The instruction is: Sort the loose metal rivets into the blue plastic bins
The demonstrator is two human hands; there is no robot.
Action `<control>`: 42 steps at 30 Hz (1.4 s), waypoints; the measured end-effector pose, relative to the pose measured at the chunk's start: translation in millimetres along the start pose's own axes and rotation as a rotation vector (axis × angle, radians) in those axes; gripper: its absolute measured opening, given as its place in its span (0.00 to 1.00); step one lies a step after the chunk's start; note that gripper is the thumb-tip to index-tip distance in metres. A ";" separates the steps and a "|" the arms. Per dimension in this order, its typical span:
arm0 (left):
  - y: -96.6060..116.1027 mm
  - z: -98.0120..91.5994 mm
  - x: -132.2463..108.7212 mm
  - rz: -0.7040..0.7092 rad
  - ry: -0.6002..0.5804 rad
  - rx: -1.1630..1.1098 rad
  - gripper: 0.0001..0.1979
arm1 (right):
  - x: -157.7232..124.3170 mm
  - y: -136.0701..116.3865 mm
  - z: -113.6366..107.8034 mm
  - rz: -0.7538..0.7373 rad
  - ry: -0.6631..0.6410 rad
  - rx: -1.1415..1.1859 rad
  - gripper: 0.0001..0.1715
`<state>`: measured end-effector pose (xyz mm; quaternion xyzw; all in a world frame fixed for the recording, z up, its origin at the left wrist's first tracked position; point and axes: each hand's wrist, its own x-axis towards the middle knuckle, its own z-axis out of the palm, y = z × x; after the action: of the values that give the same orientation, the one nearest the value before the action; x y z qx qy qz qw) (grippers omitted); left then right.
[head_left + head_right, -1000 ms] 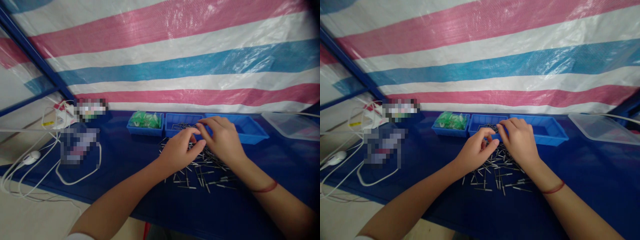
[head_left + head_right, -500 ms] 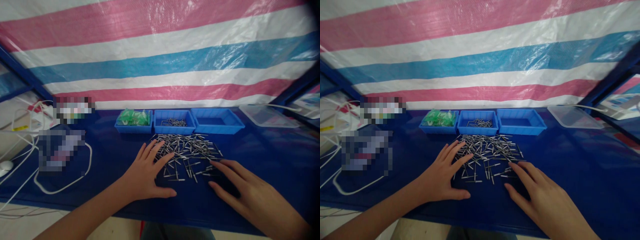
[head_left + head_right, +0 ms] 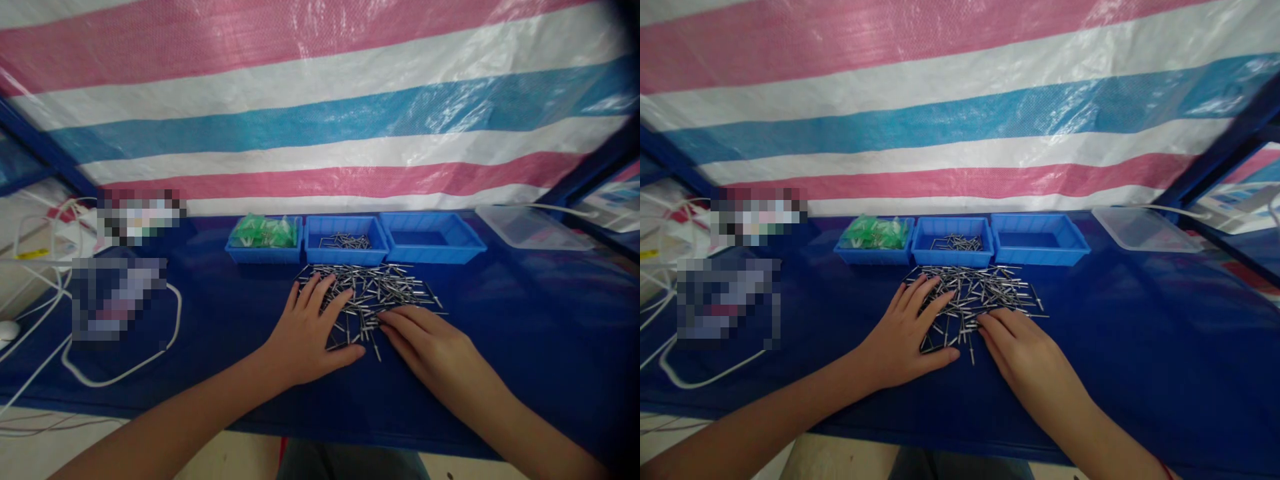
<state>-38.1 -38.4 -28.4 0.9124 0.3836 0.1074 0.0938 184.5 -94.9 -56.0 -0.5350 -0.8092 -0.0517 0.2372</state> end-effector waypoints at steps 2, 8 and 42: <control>0.1 1.2 0.4 -0.014 0.010 0.010 0.37 | 5.8 -1.6 -0.9 -0.002 0.000 0.027 0.13; 1.3 2.6 4.8 -0.028 0.041 0.051 0.40 | 13.8 10.4 -19.4 0.054 0.015 0.190 0.11; -11.9 1.2 16.0 -0.035 0.064 -0.026 0.27 | 37.8 64.4 -25.9 -0.011 -0.139 0.113 0.12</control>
<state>-34.9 -18.8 -30.6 0.9003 0.4009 0.1400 0.0951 238.4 -44.6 -27.6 -0.5185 -0.8283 0.0300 0.2101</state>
